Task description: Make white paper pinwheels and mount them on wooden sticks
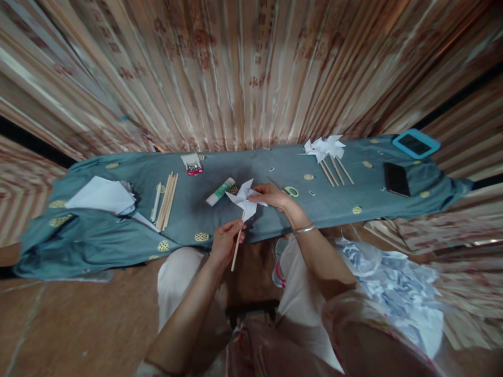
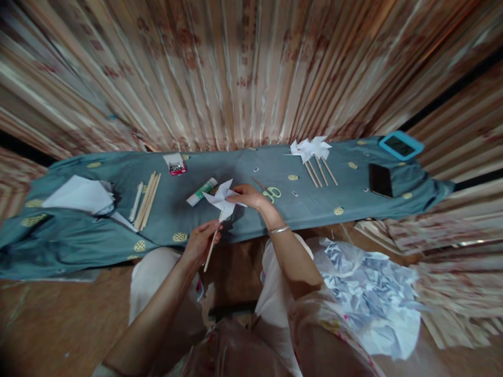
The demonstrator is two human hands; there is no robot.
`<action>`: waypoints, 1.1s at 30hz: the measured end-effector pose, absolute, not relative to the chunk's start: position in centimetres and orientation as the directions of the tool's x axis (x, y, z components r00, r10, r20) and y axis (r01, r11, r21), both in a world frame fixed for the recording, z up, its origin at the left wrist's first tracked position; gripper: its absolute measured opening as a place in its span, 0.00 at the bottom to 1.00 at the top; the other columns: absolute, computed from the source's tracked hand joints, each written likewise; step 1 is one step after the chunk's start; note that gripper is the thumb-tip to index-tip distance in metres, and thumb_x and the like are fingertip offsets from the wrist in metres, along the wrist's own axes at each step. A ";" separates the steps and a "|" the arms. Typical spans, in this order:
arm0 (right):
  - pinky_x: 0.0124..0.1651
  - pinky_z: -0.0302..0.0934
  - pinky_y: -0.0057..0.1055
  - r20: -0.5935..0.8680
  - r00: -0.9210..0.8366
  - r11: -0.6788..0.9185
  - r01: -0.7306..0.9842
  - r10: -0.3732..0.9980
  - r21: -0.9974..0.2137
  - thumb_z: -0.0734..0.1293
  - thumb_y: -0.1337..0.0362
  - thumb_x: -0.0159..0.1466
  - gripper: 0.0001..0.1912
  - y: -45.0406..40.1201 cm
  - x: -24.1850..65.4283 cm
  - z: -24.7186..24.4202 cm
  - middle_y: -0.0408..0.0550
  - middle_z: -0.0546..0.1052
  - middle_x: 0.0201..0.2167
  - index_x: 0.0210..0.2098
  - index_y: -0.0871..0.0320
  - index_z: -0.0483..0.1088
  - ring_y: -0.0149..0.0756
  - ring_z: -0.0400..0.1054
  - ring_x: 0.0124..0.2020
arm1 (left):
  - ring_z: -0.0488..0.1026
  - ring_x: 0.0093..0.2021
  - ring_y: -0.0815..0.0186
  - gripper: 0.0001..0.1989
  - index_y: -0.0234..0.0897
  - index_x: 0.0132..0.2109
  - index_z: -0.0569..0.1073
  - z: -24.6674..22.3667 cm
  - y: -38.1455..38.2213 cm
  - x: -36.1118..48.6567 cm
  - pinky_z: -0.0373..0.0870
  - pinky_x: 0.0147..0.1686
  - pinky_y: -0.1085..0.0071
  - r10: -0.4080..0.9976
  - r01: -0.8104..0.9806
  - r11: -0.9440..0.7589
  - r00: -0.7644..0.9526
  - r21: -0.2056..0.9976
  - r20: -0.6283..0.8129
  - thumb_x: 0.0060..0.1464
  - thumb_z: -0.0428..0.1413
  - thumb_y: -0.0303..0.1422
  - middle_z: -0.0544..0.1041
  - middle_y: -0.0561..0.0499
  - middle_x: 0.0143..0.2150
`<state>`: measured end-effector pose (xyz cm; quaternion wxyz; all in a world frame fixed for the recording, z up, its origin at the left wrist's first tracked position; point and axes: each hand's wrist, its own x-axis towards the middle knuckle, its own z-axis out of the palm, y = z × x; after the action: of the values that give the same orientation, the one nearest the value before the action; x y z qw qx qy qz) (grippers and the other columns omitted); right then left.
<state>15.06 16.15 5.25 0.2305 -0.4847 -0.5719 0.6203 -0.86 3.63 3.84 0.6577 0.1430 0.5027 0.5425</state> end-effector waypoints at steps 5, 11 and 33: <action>0.33 0.58 0.24 -0.312 -0.338 -0.304 0.078 0.888 -0.949 0.78 0.55 0.45 0.19 16.8 15.2 5.2 0.38 0.76 0.25 0.32 0.60 0.75 0.27 0.66 0.28 | 0.63 0.16 0.77 0.17 0.31 0.28 0.78 4.0 6.1 -1.1 0.55 0.16 0.77 0.876 -0.555 0.347 -0.096 0.756 -0.472 0.30 0.73 0.34 0.76 0.53 0.22; 0.35 0.64 0.23 -0.290 -0.237 -0.332 -0.162 0.927 -0.929 0.80 0.51 0.45 0.24 17.7 15.9 4.9 0.40 0.79 0.29 0.37 0.57 0.76 0.27 0.71 0.30 | 0.65 0.17 0.76 0.15 0.30 0.28 0.78 4.2 9.8 -0.4 0.58 0.17 0.77 0.890 -0.547 0.352 -0.055 0.759 -0.453 0.33 0.73 0.31 0.75 0.52 0.23; 0.34 0.68 0.26 -0.272 -0.154 -0.308 -0.318 0.950 -0.897 0.81 0.56 0.44 0.22 19.5 14.9 4.1 0.41 0.79 0.28 0.34 0.56 0.75 0.30 0.74 0.30 | 0.72 0.22 0.72 0.13 0.32 0.32 0.82 3.0 13.0 0.2 0.67 0.24 0.77 0.907 -0.569 0.311 -0.061 0.761 -0.417 0.34 0.71 0.28 0.77 0.52 0.24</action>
<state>14.91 19.55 4.06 0.4711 -0.4486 -0.3524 0.6728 0.21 13.04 3.02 0.6609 0.1806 0.4678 0.5584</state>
